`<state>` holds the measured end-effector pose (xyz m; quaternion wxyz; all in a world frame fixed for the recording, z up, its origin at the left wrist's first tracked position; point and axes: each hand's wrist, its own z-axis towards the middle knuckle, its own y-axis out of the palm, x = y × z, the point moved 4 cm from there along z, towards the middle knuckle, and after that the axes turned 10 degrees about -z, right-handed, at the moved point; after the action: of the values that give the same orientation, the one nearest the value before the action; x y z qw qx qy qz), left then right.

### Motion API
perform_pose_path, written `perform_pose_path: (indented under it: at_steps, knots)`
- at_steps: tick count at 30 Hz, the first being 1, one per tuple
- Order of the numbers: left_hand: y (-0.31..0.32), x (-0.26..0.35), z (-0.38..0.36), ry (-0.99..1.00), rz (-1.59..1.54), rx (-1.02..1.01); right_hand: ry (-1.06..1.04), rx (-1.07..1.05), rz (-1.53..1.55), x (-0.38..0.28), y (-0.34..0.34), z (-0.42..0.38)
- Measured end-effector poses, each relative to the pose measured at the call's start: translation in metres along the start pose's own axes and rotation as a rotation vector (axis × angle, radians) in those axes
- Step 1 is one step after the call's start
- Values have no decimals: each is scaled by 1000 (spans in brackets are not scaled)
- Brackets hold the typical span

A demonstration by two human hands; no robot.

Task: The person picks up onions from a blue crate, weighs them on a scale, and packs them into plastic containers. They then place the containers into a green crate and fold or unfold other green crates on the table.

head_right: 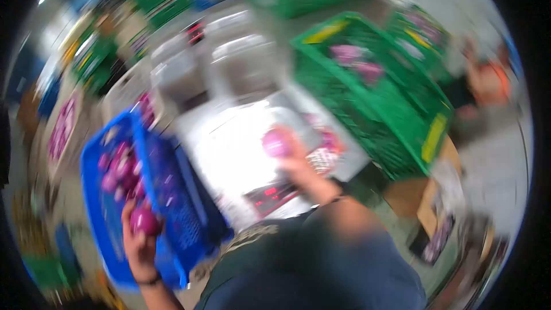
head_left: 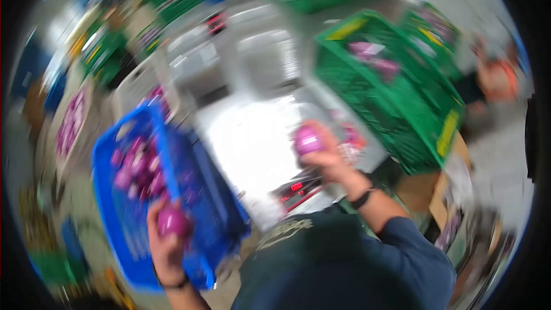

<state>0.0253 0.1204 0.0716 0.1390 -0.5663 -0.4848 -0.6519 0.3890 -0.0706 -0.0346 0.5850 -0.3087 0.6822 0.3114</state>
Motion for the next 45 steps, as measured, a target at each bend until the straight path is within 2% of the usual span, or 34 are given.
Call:
perform_pose_path:
  at_steps: [2, 3, 4, 5, 6, 7, 8, 10, 11, 14, 17, 20, 24, 27, 28, 31, 33, 35, 37, 39, 41, 43, 45]
  knots:
    - [23, -23, -8, -40, 3, -35, -199, 3, -163, 24, -5, 8]
    - [46, -33, -12, -3, 112, -152, -213, -23, -255, -11, -7, -4]
    - [82, -34, -22, 12, 107, -144, -250, -17, -351, -16, -9, -7]
    - [82, -50, -21, -64, 103, -87, -271, -37, -298, -10, -5, -6]
    - [115, -59, -23, -67, 139, -75, -307, -10, -318, -5, -5, -6]
    - [124, -72, -16, -62, 240, -143, -302, 9, -412, -14, -6, -9]
    - [130, -87, -9, -76, 314, -110, -245, 5, -444, -25, -7, -16]
    - [147, -112, 9, -60, 521, -96, -382, 47, -459, -14, -5, -12]
    - [158, -123, 18, -7, 611, -82, -452, 57, -488, -17, -8, -13]
    - [186, -148, 38, 167, 708, -171, -444, 40, -440, -16, -12, -12]
    - [186, -163, 57, 404, 1130, -299, -451, 25, -466, -12, -17, -7]
    - [147, -199, 81, 555, 1191, -211, -458, -8, -467, -14, -16, -3]
    - [163, -193, 71, 696, 1454, -249, -556, -44, -569, -11, -6, 1]
    - [151, -199, 76, 613, 1205, -271, -717, 2, -743, -11, -2, 1]
    - [151, -198, 77, 625, 1225, -279, -785, -32, -839, -12, 1, 6]
    - [152, -198, 72, 654, 1290, -213, -634, -105, -1012, -13, 3, 10]
    - [147, -196, 72, 564, 1286, -115, -675, -42, -1052, -24, 2, 8]
    - [135, -197, 75, 436, 1182, -38, -564, -126, -992, -10, 1, 19]
    - [131, -193, 72, 397, 1114, -4, -606, -90, -1003, -9, -4, 22]
    - [126, -193, 66, 348, 1053, 28, -645, -91, -911, -21, -9, 23]
    - [118, -191, 60, 267, 838, 83, -641, 8, -718, -33, -19, 20]
    - [107, -183, 50, 221, 754, 165, -446, 36, -680, -29, -34, 26]
    - [82, -189, 42, 152, 577, 299, -359, 108, -740, -18, -53, 41]
